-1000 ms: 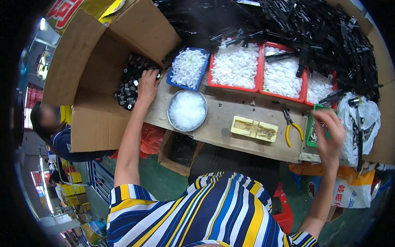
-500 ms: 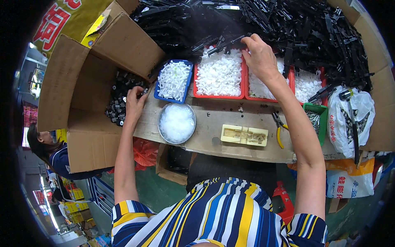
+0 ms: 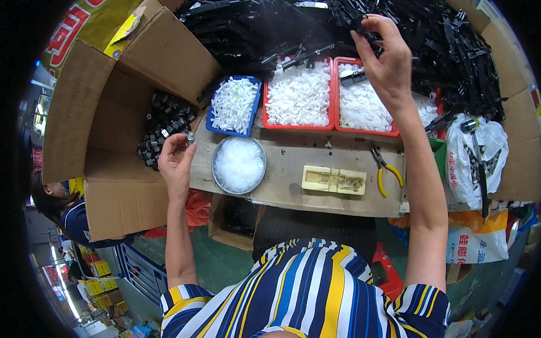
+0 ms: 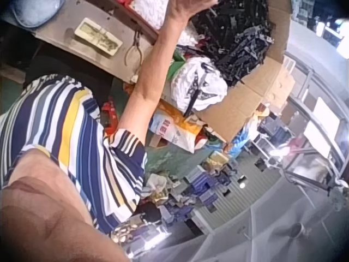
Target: The person assembles small lock mechanisms at a workbench. They repeatedly pick up black lock bodies and white plastic components, insert pins, and use pliers and a screwdriver to secure parts. Finished assemblies are placed into a white bag on the right side of the table.
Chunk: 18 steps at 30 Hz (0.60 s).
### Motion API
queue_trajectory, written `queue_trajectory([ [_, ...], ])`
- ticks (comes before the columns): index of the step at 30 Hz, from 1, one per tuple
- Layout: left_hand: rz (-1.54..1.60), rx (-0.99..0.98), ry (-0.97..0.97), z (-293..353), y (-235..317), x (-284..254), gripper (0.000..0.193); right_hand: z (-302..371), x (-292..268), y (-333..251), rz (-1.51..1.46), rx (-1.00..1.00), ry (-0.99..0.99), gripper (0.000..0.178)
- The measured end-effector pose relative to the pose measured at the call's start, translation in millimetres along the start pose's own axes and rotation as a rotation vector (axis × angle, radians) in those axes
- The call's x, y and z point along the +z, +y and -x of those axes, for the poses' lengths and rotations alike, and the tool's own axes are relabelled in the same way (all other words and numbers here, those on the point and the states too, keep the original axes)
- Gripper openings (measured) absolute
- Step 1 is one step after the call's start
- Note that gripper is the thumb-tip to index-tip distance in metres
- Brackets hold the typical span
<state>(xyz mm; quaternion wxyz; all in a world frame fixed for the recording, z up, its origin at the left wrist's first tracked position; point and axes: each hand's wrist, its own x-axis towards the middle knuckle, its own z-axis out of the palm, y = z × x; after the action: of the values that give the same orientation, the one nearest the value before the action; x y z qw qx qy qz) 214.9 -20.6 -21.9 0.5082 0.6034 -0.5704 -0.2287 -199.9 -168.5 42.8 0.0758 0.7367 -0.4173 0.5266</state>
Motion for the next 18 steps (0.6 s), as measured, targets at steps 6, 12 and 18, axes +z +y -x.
queue_trajectory([
  [6,0.029,0.010,-0.154,43,39,30,0.029,66,-60,-75,-0.009,-0.114,-0.509,0.024],
  [12,0.076,-0.018,-0.254,78,51,82,0.027,155,-48,-99,-0.064,0.028,-0.961,0.017],
  [18,0.054,0.073,-0.289,91,60,112,0.025,160,-42,-97,-0.105,0.053,-1.012,0.012],
])
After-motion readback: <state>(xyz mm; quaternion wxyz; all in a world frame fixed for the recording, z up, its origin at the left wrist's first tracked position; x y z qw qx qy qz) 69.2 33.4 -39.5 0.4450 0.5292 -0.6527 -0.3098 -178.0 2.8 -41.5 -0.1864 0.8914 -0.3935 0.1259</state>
